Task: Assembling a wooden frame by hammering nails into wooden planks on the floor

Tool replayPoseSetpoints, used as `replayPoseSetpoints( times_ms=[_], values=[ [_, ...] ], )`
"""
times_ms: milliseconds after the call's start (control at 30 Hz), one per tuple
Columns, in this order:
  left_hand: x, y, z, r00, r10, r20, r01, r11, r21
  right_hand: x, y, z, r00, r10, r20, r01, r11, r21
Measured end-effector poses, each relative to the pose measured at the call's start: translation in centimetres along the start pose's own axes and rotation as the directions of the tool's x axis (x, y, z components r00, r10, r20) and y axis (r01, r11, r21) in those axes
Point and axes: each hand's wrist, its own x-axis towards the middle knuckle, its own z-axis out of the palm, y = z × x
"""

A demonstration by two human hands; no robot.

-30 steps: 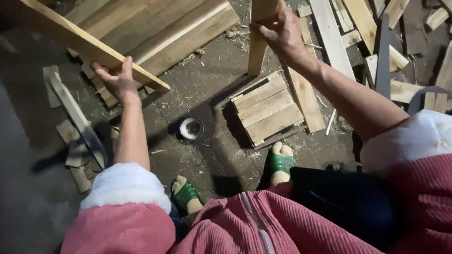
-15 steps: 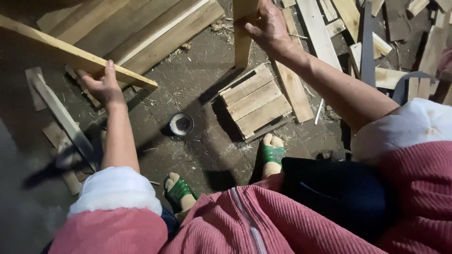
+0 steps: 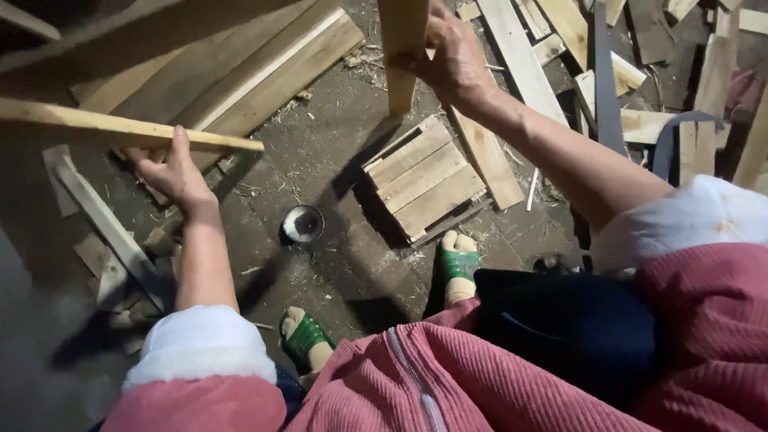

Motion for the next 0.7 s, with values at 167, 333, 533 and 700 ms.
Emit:
replayPoseSetpoints(
  times_ms=[167,333,533,700],
  values=[
    [-1.3,1.1,3.4,0.986,0.163,0.034,-0.138,0.914,-0.382,-2.1,-3.6,-5.9,0.988,-0.134,-0.072,0.131,0.99,-0.044],
    [-2.0,-1.1,7.1,0.982,0.006,0.19,0.094,0.854,-0.512,-4.2,-8.2,-8.0,0.914,-0.398,-0.073,0.378,0.905,-0.197],
    [-3.7,0.3,11.9,0.89,-0.178,0.421,0.433,0.622,-0.653,-11.2,-10.1,-6.5,0.861,-0.45,0.237,0.437,0.893,0.108],
    [-6.4,3.1,11.5,0.799,-0.384,0.463,0.598,0.586,-0.546,-18.0,-4.2,-2.0,0.856,-0.395,0.334,0.361,0.919,0.16]
  ],
)
